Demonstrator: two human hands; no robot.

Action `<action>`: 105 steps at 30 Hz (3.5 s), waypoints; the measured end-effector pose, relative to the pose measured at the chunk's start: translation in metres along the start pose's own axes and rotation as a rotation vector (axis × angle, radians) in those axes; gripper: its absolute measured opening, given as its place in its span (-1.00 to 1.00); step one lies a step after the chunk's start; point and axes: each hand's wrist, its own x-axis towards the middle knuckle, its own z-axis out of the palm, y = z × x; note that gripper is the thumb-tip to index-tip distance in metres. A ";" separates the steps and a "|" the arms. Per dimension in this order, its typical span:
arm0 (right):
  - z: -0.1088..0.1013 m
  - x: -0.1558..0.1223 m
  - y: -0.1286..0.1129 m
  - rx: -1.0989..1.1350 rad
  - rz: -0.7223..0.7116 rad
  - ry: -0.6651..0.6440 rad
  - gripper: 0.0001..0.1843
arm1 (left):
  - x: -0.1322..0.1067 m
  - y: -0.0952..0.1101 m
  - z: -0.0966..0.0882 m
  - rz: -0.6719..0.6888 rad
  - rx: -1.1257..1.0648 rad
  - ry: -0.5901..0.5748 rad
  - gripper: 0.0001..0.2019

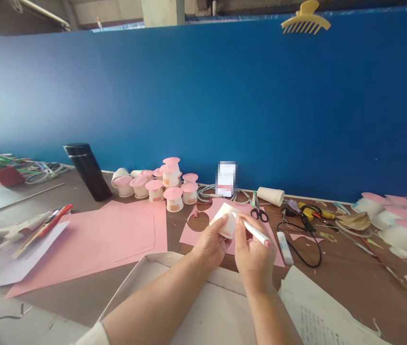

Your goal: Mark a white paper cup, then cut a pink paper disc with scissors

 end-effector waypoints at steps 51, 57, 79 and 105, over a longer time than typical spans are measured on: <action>0.001 -0.002 -0.008 -0.119 -0.064 -0.002 -0.67 | -0.001 0.004 0.003 -0.043 -0.054 0.051 -0.73; 0.001 -0.003 -0.008 -0.120 -0.072 -0.006 -0.68 | -0.001 0.005 0.003 -0.040 -0.055 0.040 -0.75; -0.001 0.000 -0.003 0.049 0.104 0.067 -0.69 | 0.000 0.004 0.000 -0.070 -0.115 0.053 -0.71; -0.002 0.001 -0.006 -0.017 -0.019 0.061 -0.75 | -0.002 0.004 -0.001 -0.082 -0.061 -0.025 -0.69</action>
